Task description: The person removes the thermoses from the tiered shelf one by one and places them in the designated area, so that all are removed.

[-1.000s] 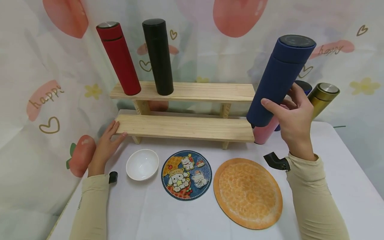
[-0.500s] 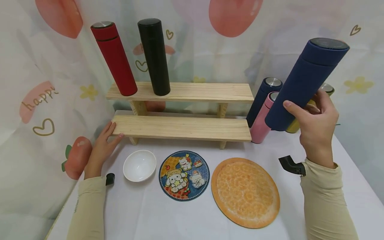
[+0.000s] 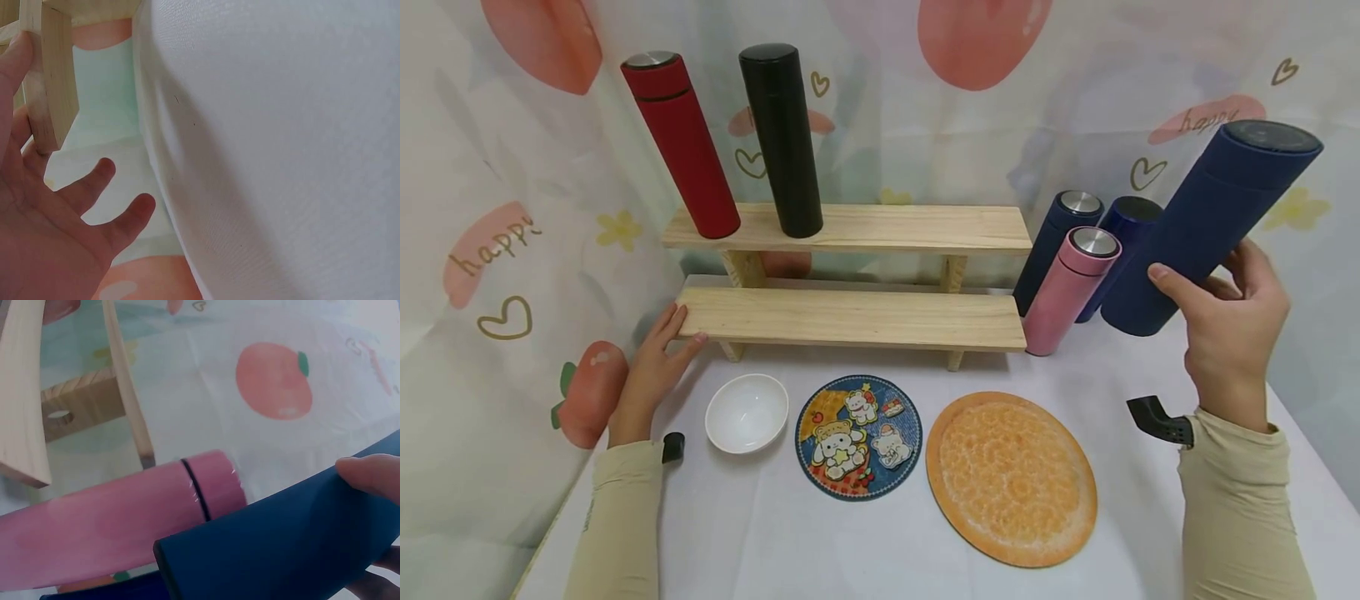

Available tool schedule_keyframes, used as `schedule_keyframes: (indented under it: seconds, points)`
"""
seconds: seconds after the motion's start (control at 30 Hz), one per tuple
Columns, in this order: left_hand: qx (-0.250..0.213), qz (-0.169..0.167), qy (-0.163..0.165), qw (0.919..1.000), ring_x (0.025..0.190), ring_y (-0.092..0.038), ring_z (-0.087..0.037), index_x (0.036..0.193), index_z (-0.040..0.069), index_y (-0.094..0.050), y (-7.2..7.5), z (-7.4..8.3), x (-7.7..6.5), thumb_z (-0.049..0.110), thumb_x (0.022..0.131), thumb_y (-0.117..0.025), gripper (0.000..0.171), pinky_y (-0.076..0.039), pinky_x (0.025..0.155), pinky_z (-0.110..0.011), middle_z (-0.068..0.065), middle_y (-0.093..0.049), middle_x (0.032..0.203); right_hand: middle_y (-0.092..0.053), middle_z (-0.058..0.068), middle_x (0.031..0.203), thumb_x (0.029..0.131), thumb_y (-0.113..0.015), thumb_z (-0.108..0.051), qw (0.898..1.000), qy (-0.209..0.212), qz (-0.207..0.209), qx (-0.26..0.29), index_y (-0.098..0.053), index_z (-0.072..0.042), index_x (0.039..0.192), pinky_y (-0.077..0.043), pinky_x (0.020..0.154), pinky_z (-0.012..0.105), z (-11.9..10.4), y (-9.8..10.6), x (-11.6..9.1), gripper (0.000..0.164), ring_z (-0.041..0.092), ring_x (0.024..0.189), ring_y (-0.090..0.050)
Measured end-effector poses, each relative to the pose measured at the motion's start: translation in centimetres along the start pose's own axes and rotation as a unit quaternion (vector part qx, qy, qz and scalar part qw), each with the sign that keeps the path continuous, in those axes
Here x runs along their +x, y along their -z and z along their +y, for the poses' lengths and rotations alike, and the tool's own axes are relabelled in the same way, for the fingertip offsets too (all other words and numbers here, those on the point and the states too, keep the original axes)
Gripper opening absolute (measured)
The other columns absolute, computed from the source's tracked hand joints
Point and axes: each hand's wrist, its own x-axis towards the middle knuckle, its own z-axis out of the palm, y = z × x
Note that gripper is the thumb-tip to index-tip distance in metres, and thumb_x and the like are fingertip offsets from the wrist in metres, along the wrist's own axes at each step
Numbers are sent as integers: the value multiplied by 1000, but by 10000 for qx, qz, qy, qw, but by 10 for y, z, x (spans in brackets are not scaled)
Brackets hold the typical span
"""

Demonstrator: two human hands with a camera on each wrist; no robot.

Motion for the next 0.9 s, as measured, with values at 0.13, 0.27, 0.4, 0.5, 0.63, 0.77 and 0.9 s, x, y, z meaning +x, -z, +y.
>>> schedule_keyframes:
  seconds: [0.13,0.27,0.4,0.5,0.63,0.77,0.9]
  points:
    - [-13,-23,2,10000,161,-14,-45,169,8,-27,1,2,-1,41,109,-65,79,-18,123,-70,-14,-15,178,-65,11,134,77,-90,15,9994,-235,152,-202,-71,-12,141,-58,86,19,10,5,4,72,20,99,-70]
    - [8,-57,12,10000,161,-14,-45,170,8,-26,1,2,-1,42,109,-64,79,-17,123,-70,-14,-15,178,-64,6,138,79,-91,8,9958,-533,259,-704,-68,-18,145,-55,98,25,22,10,5,74,17,105,-67]
    - [30,-97,80,9999,161,-13,-45,170,9,-25,2,2,0,44,109,-64,80,-17,123,-70,-13,-14,179,-62,2,143,83,-90,4,9901,-778,352,-1117,-65,-22,149,-47,113,35,35,15,6,75,15,108,-64]
    - [27,-108,108,9999,161,-13,-44,170,9,-25,2,2,0,44,109,-64,80,-17,123,-70,-12,-13,179,-60,1,144,85,-89,2,9858,-918,384,-1351,-62,-23,151,-45,115,37,48,20,7,75,14,109,-62]
    - [23,-98,106,9999,161,-13,-44,170,10,-25,2,1,0,43,109,-64,80,-17,123,-70,-12,-14,179,-57,-1,148,88,-88,-3,9769,-1089,327,-1807,-58,-25,154,-47,113,34,66,27,10,77,13,112,-61]
    - [20,-73,71,9999,161,-13,-45,170,9,-26,2,2,-1,42,109,-64,79,-17,123,-70,-12,-14,179,-57,-2,150,89,-87,-7,9673,-1129,199,-2260,-55,-28,157,-49,108,31,84,33,11,78,11,113,-61]
    - [38,-50,74,10000,161,-13,-45,170,9,-26,2,4,-1,41,109,-64,78,-17,123,-70,-12,-14,179,-56,-1,151,91,-85,-10,9618,-1094,43,-2507,-53,-29,158,-49,106,28,97,36,10,77,10,113,-60]
